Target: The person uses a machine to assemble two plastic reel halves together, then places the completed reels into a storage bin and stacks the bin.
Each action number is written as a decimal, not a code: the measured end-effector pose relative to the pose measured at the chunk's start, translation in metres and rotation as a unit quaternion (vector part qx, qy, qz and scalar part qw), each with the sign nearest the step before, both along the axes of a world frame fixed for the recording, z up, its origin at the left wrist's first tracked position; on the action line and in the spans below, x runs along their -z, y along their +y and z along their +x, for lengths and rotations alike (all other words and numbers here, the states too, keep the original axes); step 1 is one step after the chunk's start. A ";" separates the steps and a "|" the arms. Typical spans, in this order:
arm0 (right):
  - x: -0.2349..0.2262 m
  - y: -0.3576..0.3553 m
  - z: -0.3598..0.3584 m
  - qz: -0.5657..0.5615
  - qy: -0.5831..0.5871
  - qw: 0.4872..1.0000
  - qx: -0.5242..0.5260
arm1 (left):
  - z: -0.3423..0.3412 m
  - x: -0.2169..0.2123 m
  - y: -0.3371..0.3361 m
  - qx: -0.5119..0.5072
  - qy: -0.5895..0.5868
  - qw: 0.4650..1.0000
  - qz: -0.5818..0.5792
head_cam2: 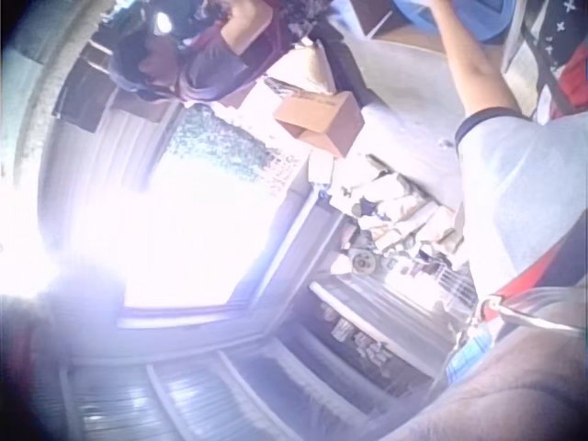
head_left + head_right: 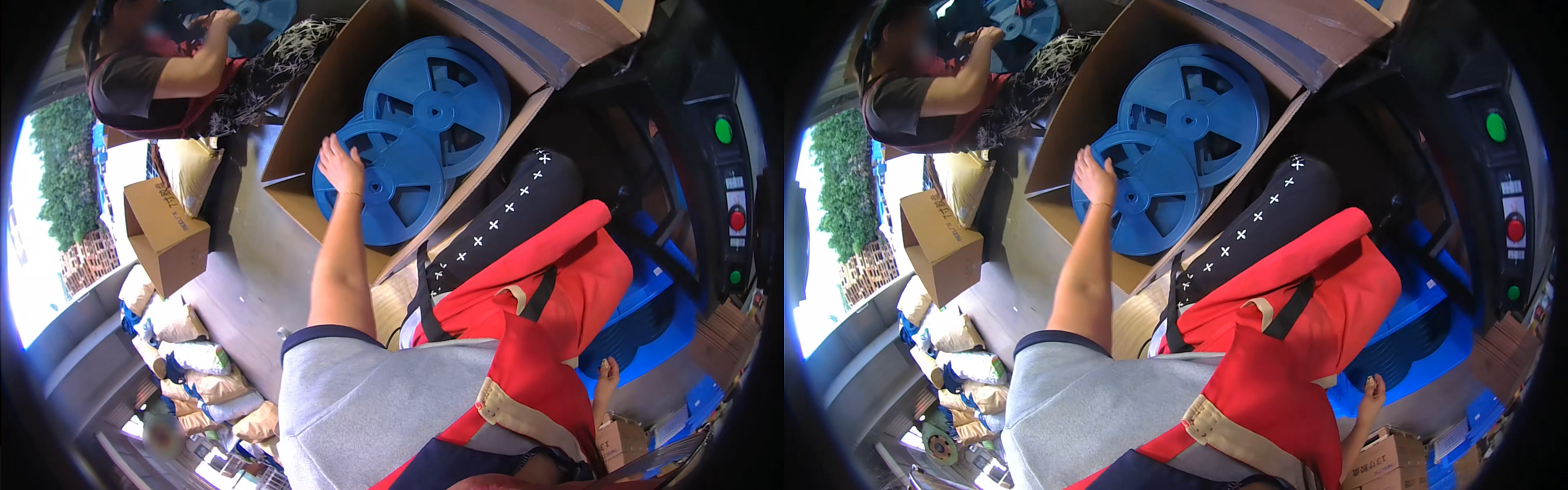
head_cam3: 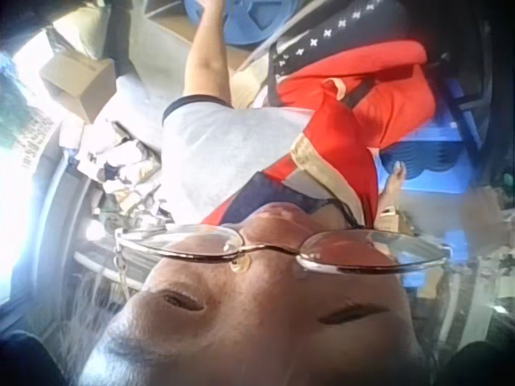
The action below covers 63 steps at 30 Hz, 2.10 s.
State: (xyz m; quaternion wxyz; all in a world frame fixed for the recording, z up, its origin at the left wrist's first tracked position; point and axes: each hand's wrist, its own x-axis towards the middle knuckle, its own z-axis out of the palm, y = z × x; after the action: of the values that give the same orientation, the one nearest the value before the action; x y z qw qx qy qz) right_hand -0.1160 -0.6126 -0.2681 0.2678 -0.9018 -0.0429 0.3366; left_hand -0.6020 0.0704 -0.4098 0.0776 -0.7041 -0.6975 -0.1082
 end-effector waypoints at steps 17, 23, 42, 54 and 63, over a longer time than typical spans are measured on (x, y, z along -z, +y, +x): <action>-0.044 0.141 -0.008 -0.050 -0.093 0.984 -0.142 | 0.021 -0.014 0.118 0.079 -0.253 0.850 -0.455; -0.058 0.265 -0.024 0.023 -0.171 0.932 -0.319 | 0.077 -0.154 0.047 0.188 -0.220 0.879 -0.378; -0.099 0.402 -0.119 0.603 0.094 0.776 -0.163 | 0.262 -0.371 -0.146 0.801 -0.185 0.569 -0.033; -0.007 0.405 -0.055 0.374 0.116 0.870 -0.299 | 0.321 -0.261 -0.168 0.462 -0.496 0.734 0.049; -0.026 0.397 -0.025 0.158 0.362 0.902 -0.175 | 0.250 -0.173 -0.191 0.378 -0.138 0.834 -0.378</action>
State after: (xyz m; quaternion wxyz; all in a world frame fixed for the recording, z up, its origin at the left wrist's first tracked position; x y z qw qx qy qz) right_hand -0.1409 -0.2157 -0.2417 0.3407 -0.6418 -0.1524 0.6699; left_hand -0.3522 -0.1202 -0.2372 -0.3383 -0.8654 -0.3667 0.0466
